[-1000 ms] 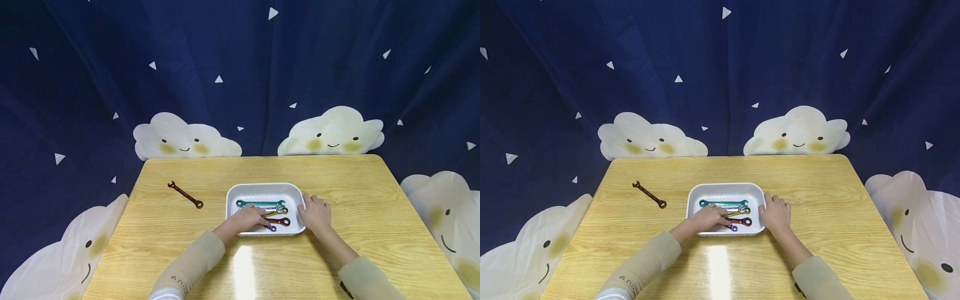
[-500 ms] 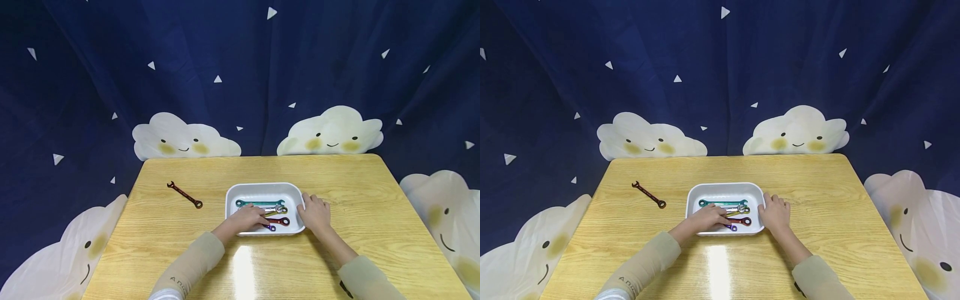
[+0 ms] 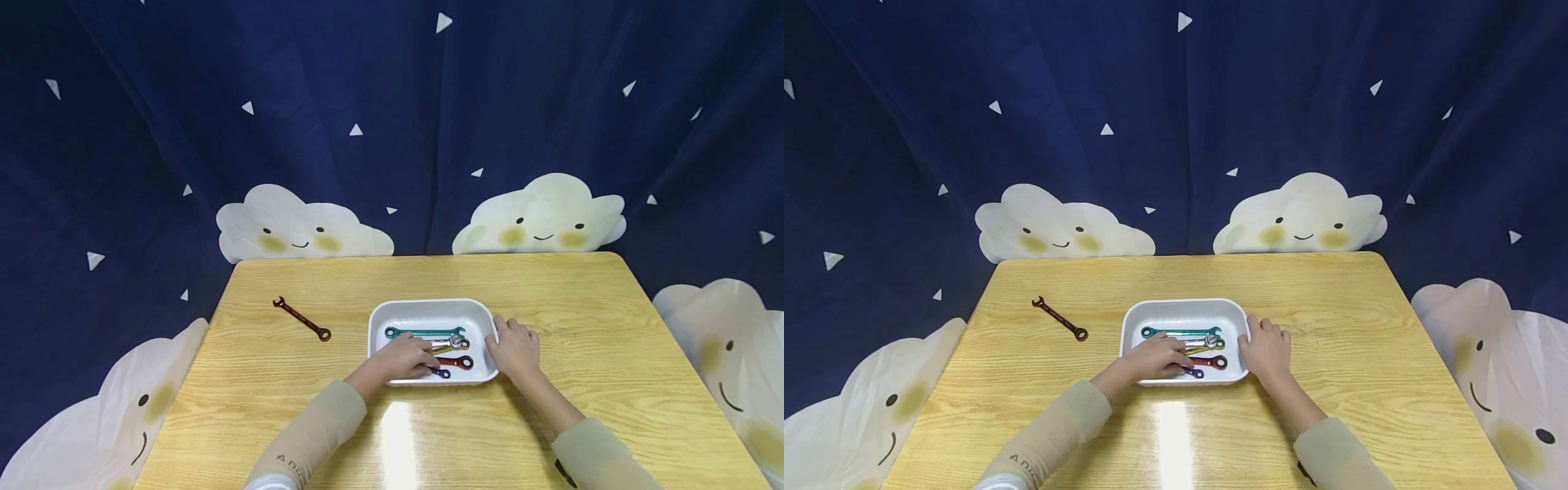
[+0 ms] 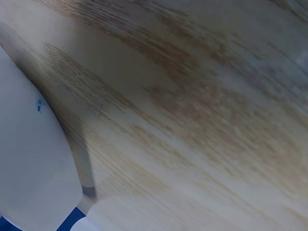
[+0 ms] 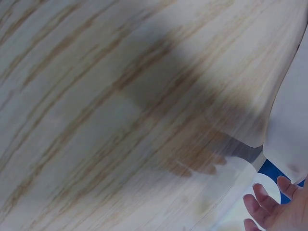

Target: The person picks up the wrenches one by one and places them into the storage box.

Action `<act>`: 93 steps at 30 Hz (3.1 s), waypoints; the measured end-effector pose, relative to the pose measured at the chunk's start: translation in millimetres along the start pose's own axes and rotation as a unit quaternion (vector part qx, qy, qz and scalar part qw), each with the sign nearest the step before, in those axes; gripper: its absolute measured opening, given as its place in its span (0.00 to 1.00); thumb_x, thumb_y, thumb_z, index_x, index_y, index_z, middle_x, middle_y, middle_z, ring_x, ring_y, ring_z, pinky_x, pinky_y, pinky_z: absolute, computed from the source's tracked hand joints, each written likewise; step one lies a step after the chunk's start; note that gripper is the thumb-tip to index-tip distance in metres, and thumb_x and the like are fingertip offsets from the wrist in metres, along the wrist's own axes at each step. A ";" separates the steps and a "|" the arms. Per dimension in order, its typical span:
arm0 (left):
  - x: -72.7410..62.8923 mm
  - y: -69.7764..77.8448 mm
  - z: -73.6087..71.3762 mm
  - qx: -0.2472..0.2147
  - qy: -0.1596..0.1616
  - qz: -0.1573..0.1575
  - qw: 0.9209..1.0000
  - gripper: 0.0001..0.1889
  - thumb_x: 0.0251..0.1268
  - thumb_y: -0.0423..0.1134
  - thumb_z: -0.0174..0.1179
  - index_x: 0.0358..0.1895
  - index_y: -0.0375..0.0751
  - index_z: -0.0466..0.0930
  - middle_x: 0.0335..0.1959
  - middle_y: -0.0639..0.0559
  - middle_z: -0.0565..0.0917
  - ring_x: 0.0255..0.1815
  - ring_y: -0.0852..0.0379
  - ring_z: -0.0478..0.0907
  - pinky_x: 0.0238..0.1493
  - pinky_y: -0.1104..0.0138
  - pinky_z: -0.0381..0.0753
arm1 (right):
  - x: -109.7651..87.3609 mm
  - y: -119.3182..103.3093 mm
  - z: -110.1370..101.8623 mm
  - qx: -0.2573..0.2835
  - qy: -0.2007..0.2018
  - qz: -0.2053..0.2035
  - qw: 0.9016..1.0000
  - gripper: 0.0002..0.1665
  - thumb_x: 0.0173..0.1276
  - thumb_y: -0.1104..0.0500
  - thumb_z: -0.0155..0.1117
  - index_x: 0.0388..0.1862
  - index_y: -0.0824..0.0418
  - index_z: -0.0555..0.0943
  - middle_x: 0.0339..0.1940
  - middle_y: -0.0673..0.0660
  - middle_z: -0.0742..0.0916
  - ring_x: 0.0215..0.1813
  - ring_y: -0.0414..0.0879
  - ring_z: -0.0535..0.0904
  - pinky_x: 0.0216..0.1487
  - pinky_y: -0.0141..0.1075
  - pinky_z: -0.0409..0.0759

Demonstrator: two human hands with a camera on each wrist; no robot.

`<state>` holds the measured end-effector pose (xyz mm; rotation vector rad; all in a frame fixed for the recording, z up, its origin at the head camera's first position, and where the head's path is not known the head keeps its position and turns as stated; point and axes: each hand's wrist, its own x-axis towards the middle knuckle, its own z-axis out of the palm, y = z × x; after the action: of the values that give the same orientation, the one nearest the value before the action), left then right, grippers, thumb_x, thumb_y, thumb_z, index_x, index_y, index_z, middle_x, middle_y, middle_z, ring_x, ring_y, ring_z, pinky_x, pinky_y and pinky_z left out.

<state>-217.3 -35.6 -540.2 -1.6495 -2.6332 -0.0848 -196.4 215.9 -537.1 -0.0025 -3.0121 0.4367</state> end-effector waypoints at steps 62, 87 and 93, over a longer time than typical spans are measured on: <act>-67.9 -66.8 -11.6 0.089 0.401 -0.429 0.804 0.15 0.54 0.41 0.58 0.43 0.36 0.78 0.35 0.42 0.81 0.35 0.44 0.75 0.41 0.55 0.69 | 1.5 1.8 2.5 0.001 -0.003 -0.001 1.000 0.25 0.64 0.50 0.47 0.56 0.62 0.69 0.46 0.68 0.78 0.49 0.65 0.72 0.53 0.60 0.60; -106.9 -84.8 6.4 -0.035 0.296 -0.638 0.710 0.25 0.63 0.44 0.53 0.59 0.33 0.65 0.51 0.37 0.73 0.50 0.39 0.68 0.51 0.51 0.62 | 0.6 1.5 2.6 0.000 0.001 -0.002 1.000 0.25 0.64 0.50 0.47 0.56 0.62 0.70 0.45 0.68 0.78 0.49 0.64 0.72 0.52 0.59 0.61; -113.0 -88.2 11.2 -0.038 0.254 -0.679 0.688 0.28 0.64 0.47 0.52 0.61 0.32 0.62 0.53 0.36 0.71 0.52 0.39 0.66 0.50 0.50 0.62 | 0.1 1.3 2.4 0.000 0.005 -0.004 1.000 0.25 0.63 0.50 0.48 0.56 0.62 0.70 0.45 0.68 0.78 0.49 0.64 0.72 0.52 0.59 0.61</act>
<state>-247.3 -174.8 -560.4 0.6073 -2.6387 -0.5544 -196.7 216.5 -539.7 0.0072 -3.0021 0.4349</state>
